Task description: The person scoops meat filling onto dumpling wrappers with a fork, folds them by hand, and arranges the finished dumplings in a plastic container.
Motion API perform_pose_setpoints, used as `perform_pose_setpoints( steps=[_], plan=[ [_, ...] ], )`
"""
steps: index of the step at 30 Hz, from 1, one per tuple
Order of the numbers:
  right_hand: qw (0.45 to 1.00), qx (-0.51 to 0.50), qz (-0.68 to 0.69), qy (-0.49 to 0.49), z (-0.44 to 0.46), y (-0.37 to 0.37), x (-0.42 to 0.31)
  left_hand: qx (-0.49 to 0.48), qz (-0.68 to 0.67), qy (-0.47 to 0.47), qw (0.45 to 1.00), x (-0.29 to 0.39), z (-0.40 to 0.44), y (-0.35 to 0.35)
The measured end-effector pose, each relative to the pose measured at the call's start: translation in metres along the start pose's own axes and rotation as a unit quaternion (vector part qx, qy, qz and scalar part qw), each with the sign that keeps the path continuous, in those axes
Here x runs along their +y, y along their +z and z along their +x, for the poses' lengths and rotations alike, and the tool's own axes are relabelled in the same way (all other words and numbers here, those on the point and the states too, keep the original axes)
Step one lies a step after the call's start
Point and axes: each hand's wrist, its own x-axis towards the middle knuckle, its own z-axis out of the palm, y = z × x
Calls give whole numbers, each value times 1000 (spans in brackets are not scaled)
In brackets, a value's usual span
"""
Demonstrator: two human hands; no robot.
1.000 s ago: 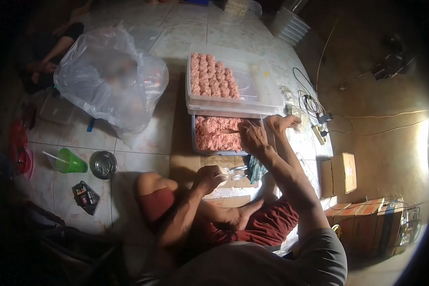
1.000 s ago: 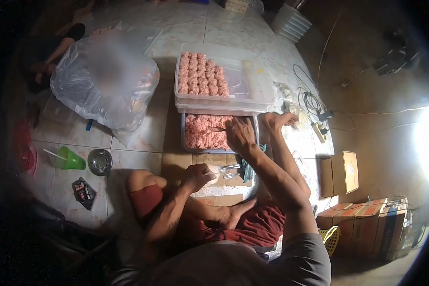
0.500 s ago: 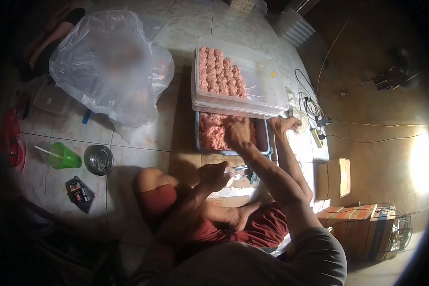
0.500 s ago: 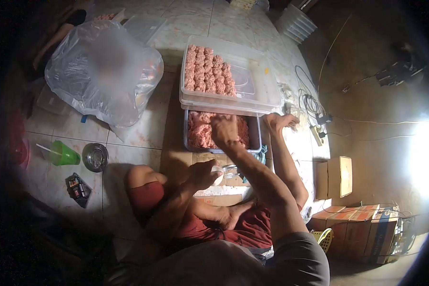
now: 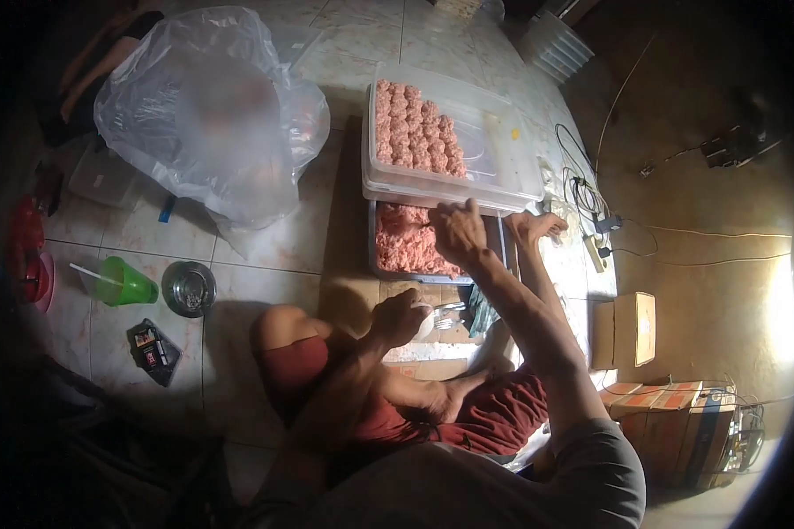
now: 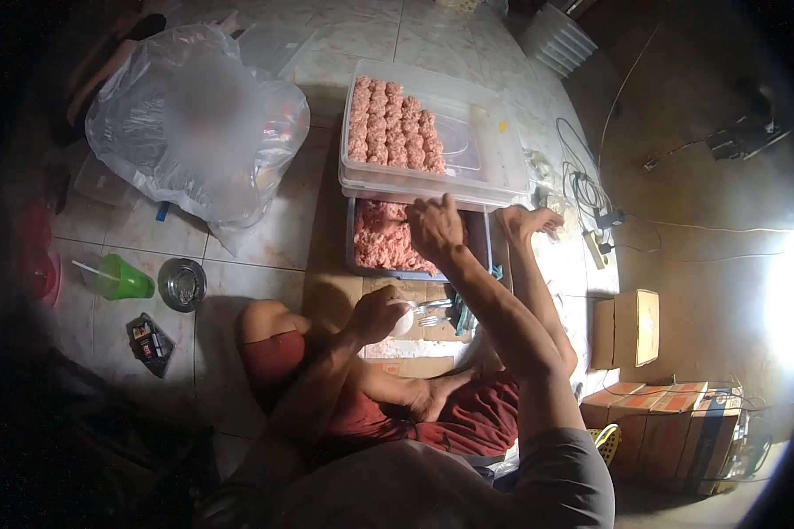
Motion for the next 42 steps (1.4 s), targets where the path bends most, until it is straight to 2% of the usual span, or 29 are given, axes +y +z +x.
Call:
perform_pose_setpoints(
  steps=[1,3,4,6,7,8,10,11,12,14,16,18,20,21,22,23,24,25,26,28,29,30,31,33,34,36,38,40,42],
  plan=[
    [995,54,46,-69,-7,14,-2,-8,-13,-13,1000,1,1,-1],
    [988,-94,66,-103,3,12,-3,-2,-8,4,1000,2,5,-2],
    [988,-96,69,-102,2,9,1,1,-8,13,1000,2,1,1],
    [993,-25,108,-42,1,0,11,-23,-11,-8,1000,-2,-1,0],
    [999,16,18,-45,1,10,13,-35,-13,-19,999,-4,-1,1],
    [999,17,20,-43,-5,22,11,-47,-14,-30,998,-6,-1,1],
    [991,-12,105,-79,-11,39,9,-82,13,-25,996,-8,3,-1],
    [980,-118,143,-67,-4,5,4,-84,14,-25,996,-9,2,1],
    [981,-116,144,-65,-9,-13,3,-81,16,-38,996,-7,2,1],
    [912,-133,387,17,-20,-36,14,-75,21,-45,996,8,0,-8],
    [898,-136,417,44,-34,-45,26,-70,63,-43,995,25,-10,-17],
    [878,-70,459,117,-55,-60,29,-78,97,-6,992,10,-9,-12],
    [863,-71,480,141,-77,-71,28,-49,103,-3,993,9,-13,-7],
    [833,-60,526,161,-89,-68,30,-4,97,0,995,5,-14,-2],
    [799,-50,573,177,-98,-65,30,-5,102,2,995,2,-11,-2],
    [804,-56,557,199,-106,-66,31,-8,-54,3,998,-5,-9,-2],
    [800,-54,564,196,-114,-67,28,-28,-295,-29,955,23,-19,-14],
    [776,-33,594,211,-121,-70,25,-32,-516,-70,853,51,-29,-26],
    [749,-15,623,225,-128,-72,20,9,-615,-63,786,46,-15,-25],
    [710,45,665,224,-136,-78,5,-146,-804,-7,576,56,-27,-49],
    [731,51,643,222,-141,-74,2,-144,-835,-16,530,66,-31,-45],
    [751,59,620,219,-145,-72,0,-185,-865,-11,467,58,-29,-40],
    [748,58,626,214,-149,-69,-5,-176,-861,-6,477,59,-31,-36],
    [810,120,536,204,-159,-75,-20,-168,-856,-2,489,65,-33,-28],
    [822,132,516,203,-164,-81,-30,-130,-848,0,513,68,-33,-25],
    [876,205,413,142,-171,-68,-45,-98,-835,0,542,79,-30,-21],
    [888,236,374,126,-181,-52,-69,-43,-791,41,608,95,-28,-19],
    [896,250,342,134,-187,-21,-87,-84,-770,55,630,112,-29,-17],
    [874,288,365,141,-183,-29,-87,-56,-750,52,657,117,-28,-18]
  ],
)
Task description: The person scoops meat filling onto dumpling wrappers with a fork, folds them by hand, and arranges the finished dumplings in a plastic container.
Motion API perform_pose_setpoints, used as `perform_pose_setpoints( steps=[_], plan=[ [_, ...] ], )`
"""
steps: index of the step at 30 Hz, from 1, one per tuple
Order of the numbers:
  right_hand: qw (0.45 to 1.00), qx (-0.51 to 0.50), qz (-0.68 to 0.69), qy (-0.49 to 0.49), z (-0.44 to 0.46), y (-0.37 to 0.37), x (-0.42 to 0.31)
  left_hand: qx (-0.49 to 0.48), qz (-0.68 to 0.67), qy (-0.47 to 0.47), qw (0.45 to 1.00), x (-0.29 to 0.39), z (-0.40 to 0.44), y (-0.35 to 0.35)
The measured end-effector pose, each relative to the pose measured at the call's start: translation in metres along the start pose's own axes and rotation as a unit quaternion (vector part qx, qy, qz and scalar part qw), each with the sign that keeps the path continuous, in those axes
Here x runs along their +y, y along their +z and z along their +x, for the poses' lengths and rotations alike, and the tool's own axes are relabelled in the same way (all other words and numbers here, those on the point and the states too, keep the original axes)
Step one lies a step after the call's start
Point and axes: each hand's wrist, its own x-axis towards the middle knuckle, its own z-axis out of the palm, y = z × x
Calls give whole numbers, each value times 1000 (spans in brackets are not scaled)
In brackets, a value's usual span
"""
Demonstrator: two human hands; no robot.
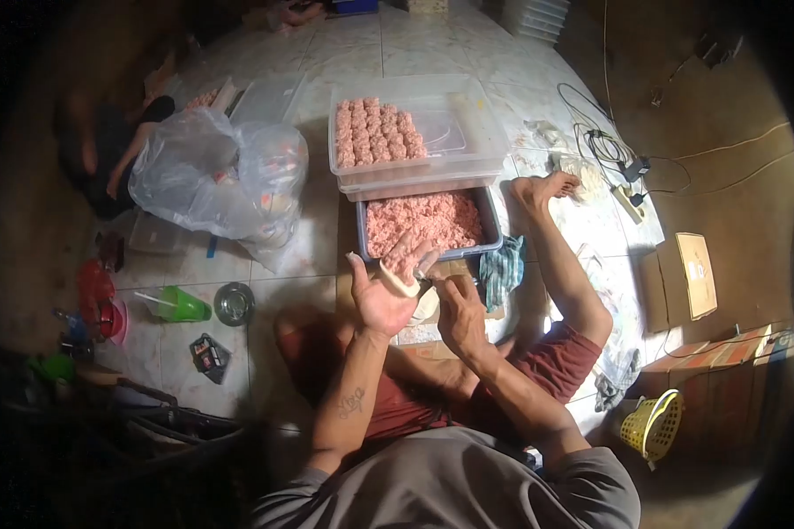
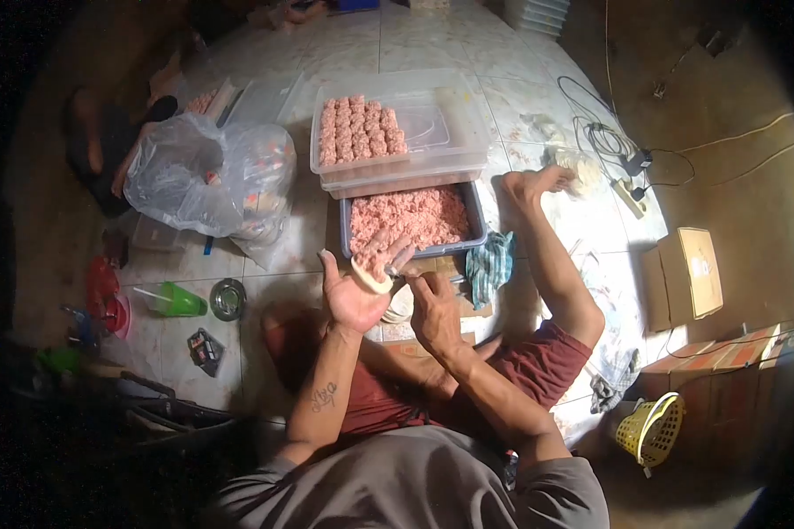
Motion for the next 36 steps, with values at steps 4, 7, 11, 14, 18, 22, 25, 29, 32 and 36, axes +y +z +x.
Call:
perform_pose_setpoints(
  steps=[4,7,11,14,18,22,25,29,32,36],
  plan=[
    [996,-2,-57,-65,7,-14,-6,120,184,56,974,16,-3,-10],
    [995,-27,-68,-65,10,-15,-9,38,119,61,990,19,-7,12],
    [997,-7,-25,-70,7,-10,-17,-2,43,109,993,27,-14,29],
    [998,-3,9,-69,4,-4,-18,-30,18,130,991,20,-13,40],
    [996,-28,2,-85,-4,-4,-12,-3,-56,54,997,9,-12,11],
    [984,-122,-80,-106,-8,-23,-1,-9,-145,70,987,18,-21,-9],
    [981,-141,-88,-105,8,-48,-7,34,-229,118,966,26,-23,-6],
    [991,-130,9,14,23,-56,-20,-17,-195,102,975,30,-21,-9],
    [992,-90,54,67,22,-43,-15,-63,-131,59,988,24,-21,-15],
    [994,-62,46,80,17,-32,-14,-61,-150,42,986,20,-20,-6]
  ],
)
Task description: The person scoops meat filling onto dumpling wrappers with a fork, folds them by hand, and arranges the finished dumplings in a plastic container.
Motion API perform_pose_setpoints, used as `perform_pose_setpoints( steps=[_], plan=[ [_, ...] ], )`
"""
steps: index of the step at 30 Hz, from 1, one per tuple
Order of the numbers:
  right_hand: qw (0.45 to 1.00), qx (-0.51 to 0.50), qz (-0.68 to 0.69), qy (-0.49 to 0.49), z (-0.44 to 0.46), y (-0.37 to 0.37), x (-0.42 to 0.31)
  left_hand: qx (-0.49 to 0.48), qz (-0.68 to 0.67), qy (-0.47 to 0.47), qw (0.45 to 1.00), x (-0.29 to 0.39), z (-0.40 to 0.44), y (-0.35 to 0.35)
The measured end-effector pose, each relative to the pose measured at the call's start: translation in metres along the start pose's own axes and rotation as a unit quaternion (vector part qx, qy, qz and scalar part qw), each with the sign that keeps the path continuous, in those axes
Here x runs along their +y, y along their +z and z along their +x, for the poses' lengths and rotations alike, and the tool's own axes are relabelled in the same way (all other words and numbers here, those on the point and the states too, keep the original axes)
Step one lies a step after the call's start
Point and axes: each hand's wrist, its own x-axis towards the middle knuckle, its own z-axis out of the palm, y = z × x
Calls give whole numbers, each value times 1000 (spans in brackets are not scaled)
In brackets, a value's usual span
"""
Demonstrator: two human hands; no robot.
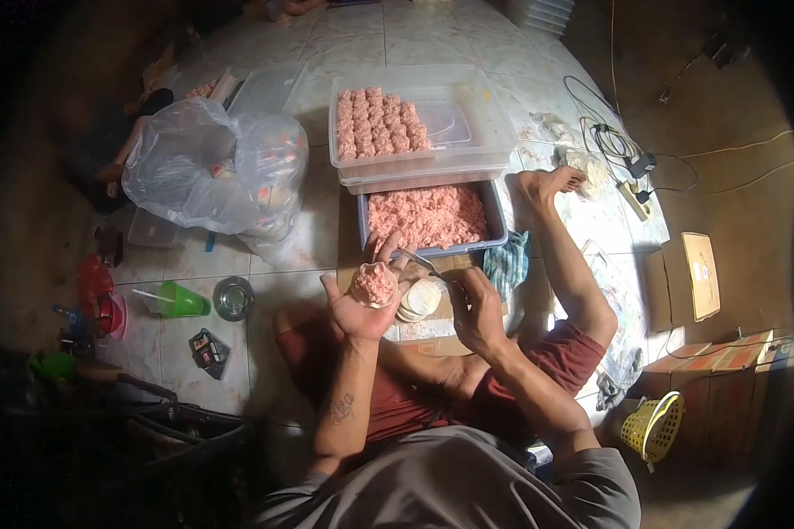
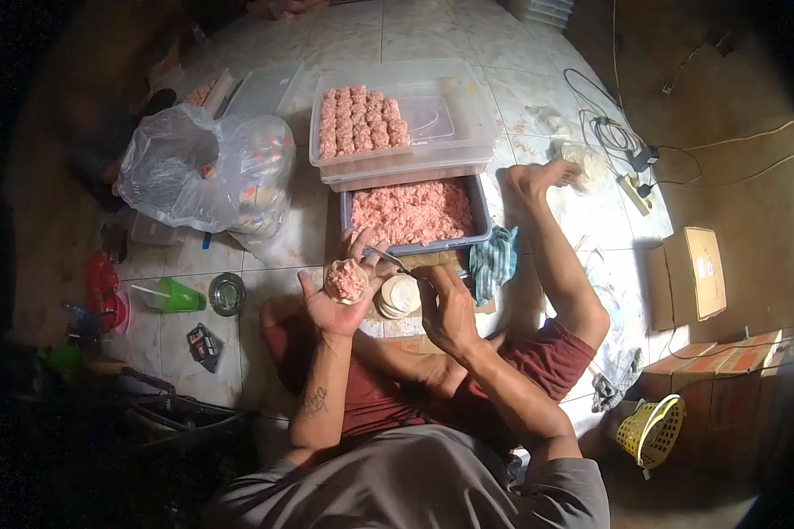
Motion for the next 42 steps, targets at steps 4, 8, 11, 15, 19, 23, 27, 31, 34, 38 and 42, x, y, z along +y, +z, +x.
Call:
perform_pose_setpoints(
  steps=[4,8,11,15,19,23,27,31,34,38,42],
  plan=[
    [999,20,26,-12,4,5,8,28,-4,15,999,0,1,-3],
    [996,-8,66,53,3,3,0,19,-6,20,1000,0,2,-2],
    [996,-60,1,58,4,-10,-15,33,-17,32,999,-2,1,2],
    [995,-91,-25,11,10,-14,-11,68,-6,37,997,-4,3,4],
    [988,-138,-14,72,18,-10,-9,88,-54,25,994,-3,2,2],
    [980,-108,58,156,25,-15,-10,87,-86,21,992,3,-3,-9],
    [976,-92,118,156,23,-14,9,56,-48,12,997,3,-6,-17],
    [976,-59,137,158,26,-20,12,104,-141,26,984,-2,-2,-1],
    [981,-51,100,161,36,-32,5,89,-32,26,995,-3,0,-6],
    [986,-61,70,139,31,-35,-9,104,-85,23,991,-2,1,-8],
    [994,-59,67,58,20,-25,-1,171,-3,-65,983,12,-6,-42]
  ],
)
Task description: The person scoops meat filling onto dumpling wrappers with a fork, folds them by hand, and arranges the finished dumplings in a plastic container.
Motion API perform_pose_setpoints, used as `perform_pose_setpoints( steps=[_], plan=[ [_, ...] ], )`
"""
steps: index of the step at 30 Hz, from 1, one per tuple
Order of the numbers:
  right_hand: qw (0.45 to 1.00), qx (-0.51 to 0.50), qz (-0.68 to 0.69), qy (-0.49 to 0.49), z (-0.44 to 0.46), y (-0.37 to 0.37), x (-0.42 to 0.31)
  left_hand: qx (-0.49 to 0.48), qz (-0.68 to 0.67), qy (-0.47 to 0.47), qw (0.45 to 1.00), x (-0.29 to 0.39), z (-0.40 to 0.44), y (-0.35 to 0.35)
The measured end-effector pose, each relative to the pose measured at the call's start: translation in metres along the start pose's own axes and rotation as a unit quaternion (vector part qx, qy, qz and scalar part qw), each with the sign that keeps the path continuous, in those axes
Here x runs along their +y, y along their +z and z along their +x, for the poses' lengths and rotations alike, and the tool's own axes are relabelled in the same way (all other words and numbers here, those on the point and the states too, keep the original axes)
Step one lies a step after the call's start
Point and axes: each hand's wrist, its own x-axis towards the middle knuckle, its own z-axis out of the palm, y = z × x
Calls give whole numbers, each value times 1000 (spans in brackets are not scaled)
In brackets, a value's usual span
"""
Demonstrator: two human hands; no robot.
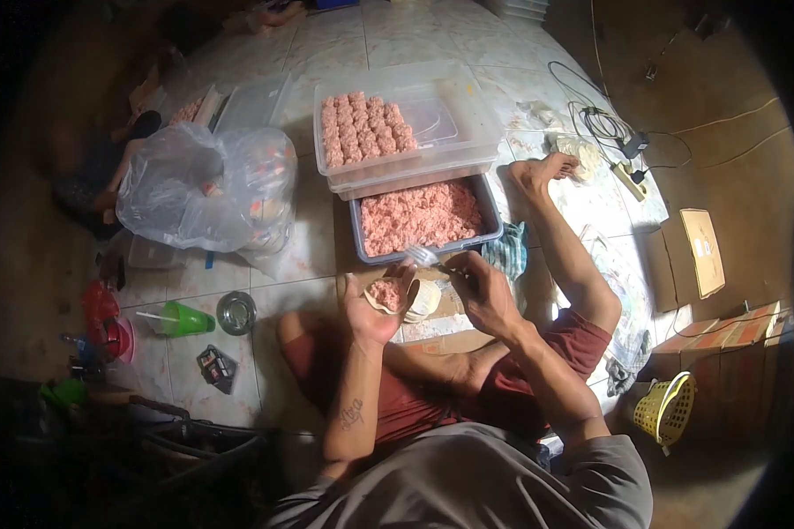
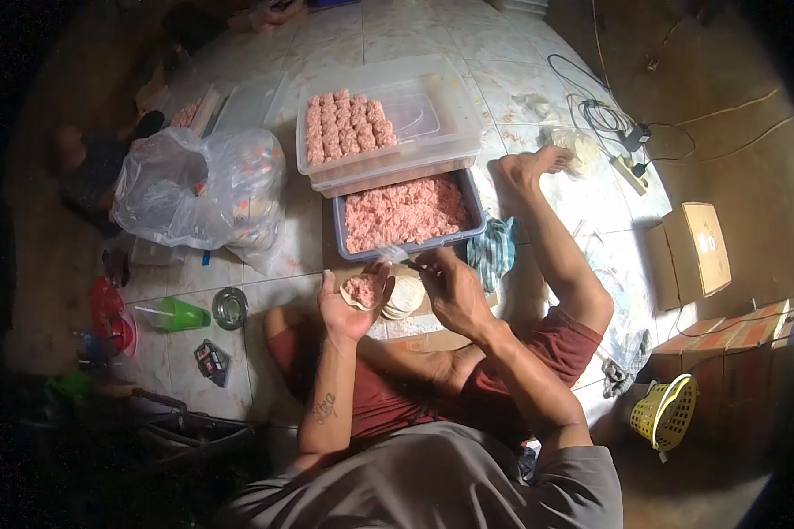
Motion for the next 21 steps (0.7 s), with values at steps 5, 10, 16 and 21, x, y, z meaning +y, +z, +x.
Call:
perform_pose_setpoints(
  steps=[5,10,16,21],
  plan=[
    [992,-78,-72,-67,-19,10,2,-77,-46,6,996,-16,-5,15],
    [960,-200,-193,14,-26,2,-20,-63,-142,6,988,-18,-3,2],
    [961,-212,-137,-114,-24,3,14,-48,32,-39,998,-17,-5,10],
    [955,-185,-217,-82,-14,1,11,-64,-19,-67,996,-17,-11,7]
  ],
)
